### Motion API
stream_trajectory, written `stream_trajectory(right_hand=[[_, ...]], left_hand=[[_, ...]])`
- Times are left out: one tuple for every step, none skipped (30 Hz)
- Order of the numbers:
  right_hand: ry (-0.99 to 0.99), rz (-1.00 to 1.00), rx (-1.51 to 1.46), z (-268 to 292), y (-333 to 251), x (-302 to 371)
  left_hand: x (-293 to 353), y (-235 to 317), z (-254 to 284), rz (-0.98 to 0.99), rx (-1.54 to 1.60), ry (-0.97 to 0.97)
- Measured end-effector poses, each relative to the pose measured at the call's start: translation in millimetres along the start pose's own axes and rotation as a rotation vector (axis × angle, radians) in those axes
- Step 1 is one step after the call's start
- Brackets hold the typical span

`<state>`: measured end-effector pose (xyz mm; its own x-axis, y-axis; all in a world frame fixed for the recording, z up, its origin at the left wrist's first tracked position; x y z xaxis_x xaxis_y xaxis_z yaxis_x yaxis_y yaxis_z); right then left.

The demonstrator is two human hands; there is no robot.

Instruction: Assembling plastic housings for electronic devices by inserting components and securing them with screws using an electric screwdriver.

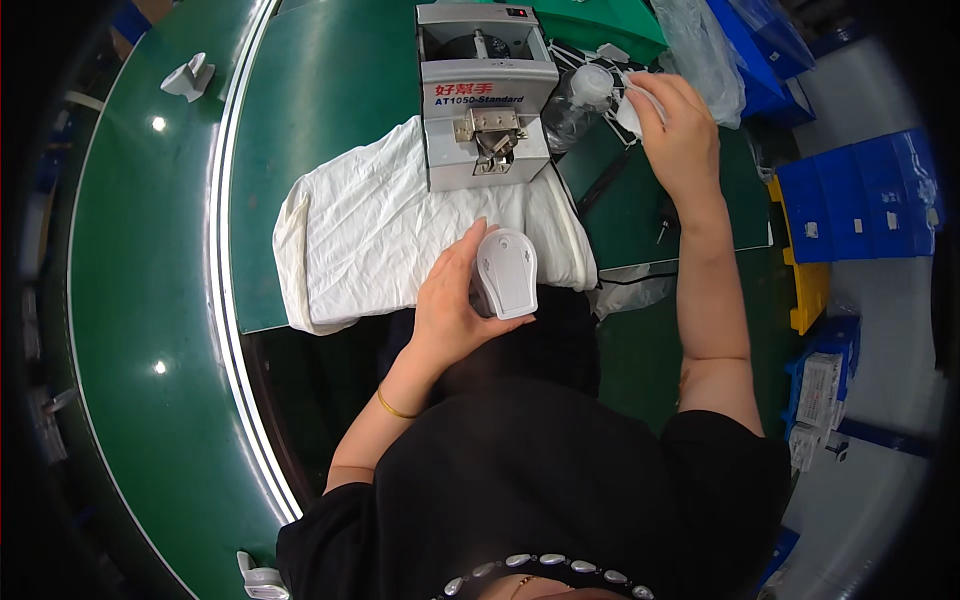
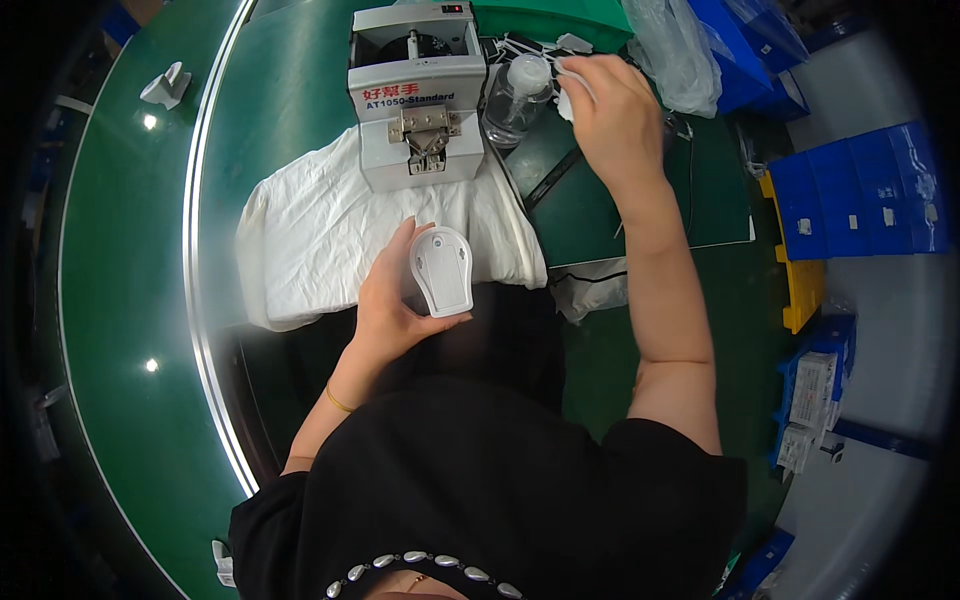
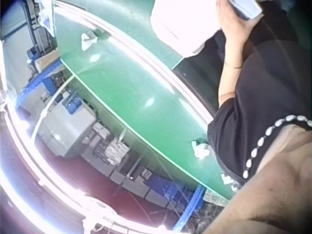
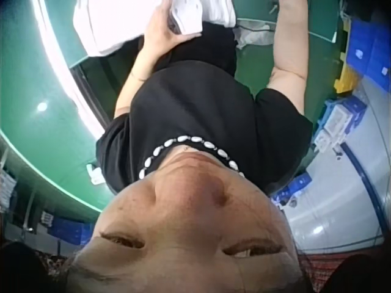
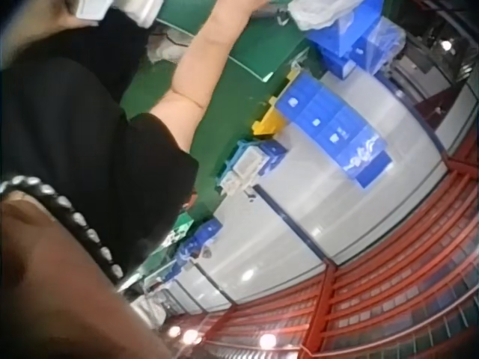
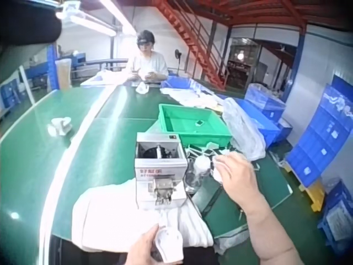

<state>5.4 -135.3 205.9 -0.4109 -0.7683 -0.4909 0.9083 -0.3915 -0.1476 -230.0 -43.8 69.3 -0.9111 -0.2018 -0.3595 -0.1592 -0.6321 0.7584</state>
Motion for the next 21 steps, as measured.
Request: stream_trajectory(right_hand=[[-0.039,0.016,-0.007,-3,-6,-7],[-0.042,0.016,-0.006,-5,-5,-12],[-0.075,0.061,0.018,-11,-8,-17],[-0.109,0.106,0.041,-16,-11,-20],[-0.114,0.106,0.037,-17,-11,-21],[-0.155,0.112,0.055,-20,-11,-21],[-0.196,0.117,0.073,-24,-11,-20],[-0.205,0.117,0.068,-27,-11,-21],[-0.201,0.104,0.036,-27,-9,-21],[-0.195,0.091,0.004,-28,-8,-21],[-0.207,0.08,-0.031,-30,-6,-20],[-0.208,0.08,-0.03,-30,-2,-22],[-0.24,0.103,-0.047,-30,3,-23],[-0.272,0.127,-0.064,-31,5,-23],[-0.274,0.128,-0.066,-32,3,-21],[-0.24,0.11,-0.062,-32,1,-19],[-0.205,0.091,-0.058,-31,-1,-17],[-0.206,0.089,-0.058,-31,-2,-17],[-0.192,0.073,-0.032,-31,-2,-18],[-0.179,0.056,-0.006,-30,-2,-17],[-0.177,0.057,-0.003,-28,-3,-17]], left_hand=[[0,-1,-1,-0.001,0.004,-0.001],[1,-2,-1,0.0,0.008,-0.002],[2,-2,-1,0.005,0.009,-0.001],[2,-3,-1,0.035,0.049,-0.002],[2,-5,-1,0.066,0.09,-0.004],[4,-6,-1,0.076,0.093,-0.003],[4,-6,0,0.055,0.102,0.01],[4,-6,1,0.034,0.112,0.022],[4,-7,0,0.04,0.115,0.019],[5,-7,0,0.047,0.108,0.019],[6,-8,-1,0.053,0.1,0.019],[6,-8,0,0.053,0.101,0.019],[6,-8,0,0.044,0.092,0.016],[6,-8,0,0.036,0.083,0.014],[7,-9,0,0.039,0.083,0.015],[7,-10,-1,0.041,0.089,0.001],[7,-10,-2,0.043,0.095,-0.013],[7,-10,-2,0.043,0.096,-0.014],[6,-10,-2,0.051,0.103,-0.02],[6,-10,-3,0.059,0.11,-0.026],[7,-9,-3,0.055,0.11,-0.025]])
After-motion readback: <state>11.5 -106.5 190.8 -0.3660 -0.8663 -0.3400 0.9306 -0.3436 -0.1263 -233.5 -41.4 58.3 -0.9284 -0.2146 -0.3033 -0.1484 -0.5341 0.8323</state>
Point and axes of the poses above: each hand's wrist, its own x-axis away from the middle knuckle, its own z-axis out of the back of the hand, y = z × x, the point moved 8 cm from there along -x, towards the middle knuckle, and after that the axes turned 13 degrees about -y, right-handed, at the moved point
